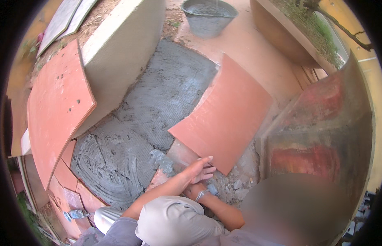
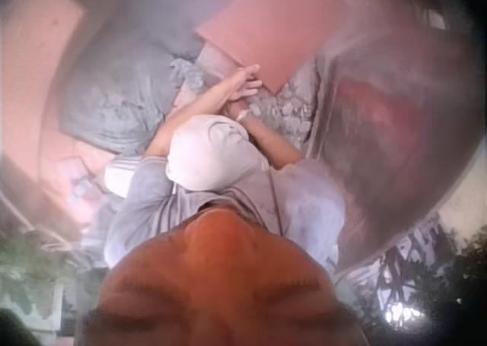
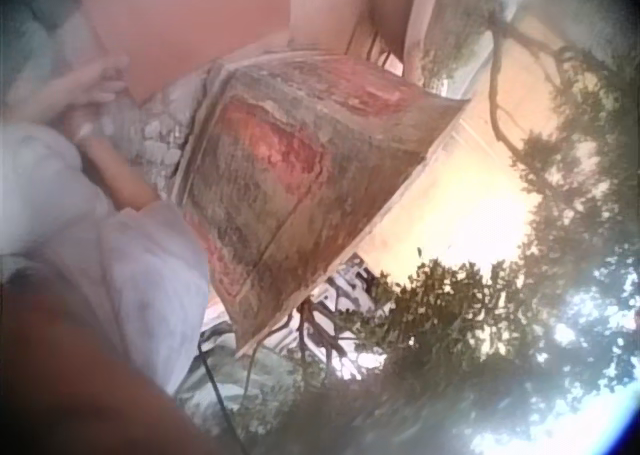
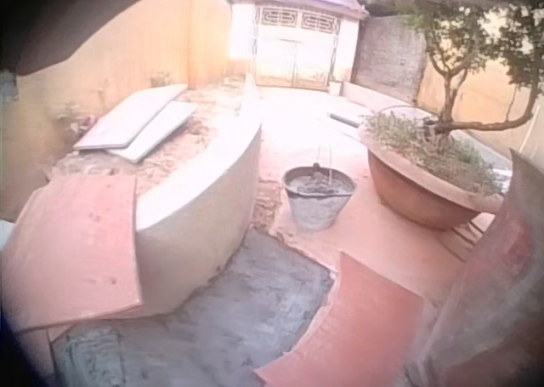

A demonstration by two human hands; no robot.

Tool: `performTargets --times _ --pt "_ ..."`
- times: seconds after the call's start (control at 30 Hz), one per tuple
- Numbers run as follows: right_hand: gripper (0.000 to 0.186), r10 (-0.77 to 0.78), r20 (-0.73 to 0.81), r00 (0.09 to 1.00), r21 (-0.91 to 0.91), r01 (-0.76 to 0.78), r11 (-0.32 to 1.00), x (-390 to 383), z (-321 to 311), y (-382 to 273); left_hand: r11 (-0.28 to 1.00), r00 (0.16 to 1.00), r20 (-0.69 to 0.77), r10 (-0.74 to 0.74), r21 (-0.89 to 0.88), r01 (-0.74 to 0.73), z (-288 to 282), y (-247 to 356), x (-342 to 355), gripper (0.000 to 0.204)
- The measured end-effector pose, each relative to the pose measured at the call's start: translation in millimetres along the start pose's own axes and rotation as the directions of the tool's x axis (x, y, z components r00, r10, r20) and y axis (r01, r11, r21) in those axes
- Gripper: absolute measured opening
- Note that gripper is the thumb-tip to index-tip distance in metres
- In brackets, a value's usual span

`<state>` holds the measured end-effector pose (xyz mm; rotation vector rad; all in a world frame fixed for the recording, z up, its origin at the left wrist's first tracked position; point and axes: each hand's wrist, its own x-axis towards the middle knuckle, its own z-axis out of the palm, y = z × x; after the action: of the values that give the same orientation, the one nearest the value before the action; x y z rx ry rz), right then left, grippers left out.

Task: The person scoops cement from a bucket with a trowel, spreads it on the ground, places red tiles, and taps them with a rubber mallet to level them. The person repeats this process to lay multiple tiles in an outdoor patio area.

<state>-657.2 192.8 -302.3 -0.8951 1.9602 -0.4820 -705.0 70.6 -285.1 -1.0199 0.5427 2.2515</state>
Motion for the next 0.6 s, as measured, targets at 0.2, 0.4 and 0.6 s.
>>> performTargets --times 0.2,0.4,0.6 --pt "0.063 -0.101 0.429 0.898 -0.017 0.119 0.993 29 6 -4 1.0 0.997 0.077 -0.015 0.014 0.014 -4 0 7 0.074" --pt "0.066 -0.077 0.485 0.871 0.078 0.044 0.996 45 -26 -32 0.975 0.981 0.182 -0.067 0.218 0.026 -8 45 -40 0.074" --pt "0.069 -0.458 0.42 0.783 -0.011 0.509 0.861 101 -45 -80 0.582 0.872 0.167 0.459 0.685 -0.438 -97 114 -246 0.071"
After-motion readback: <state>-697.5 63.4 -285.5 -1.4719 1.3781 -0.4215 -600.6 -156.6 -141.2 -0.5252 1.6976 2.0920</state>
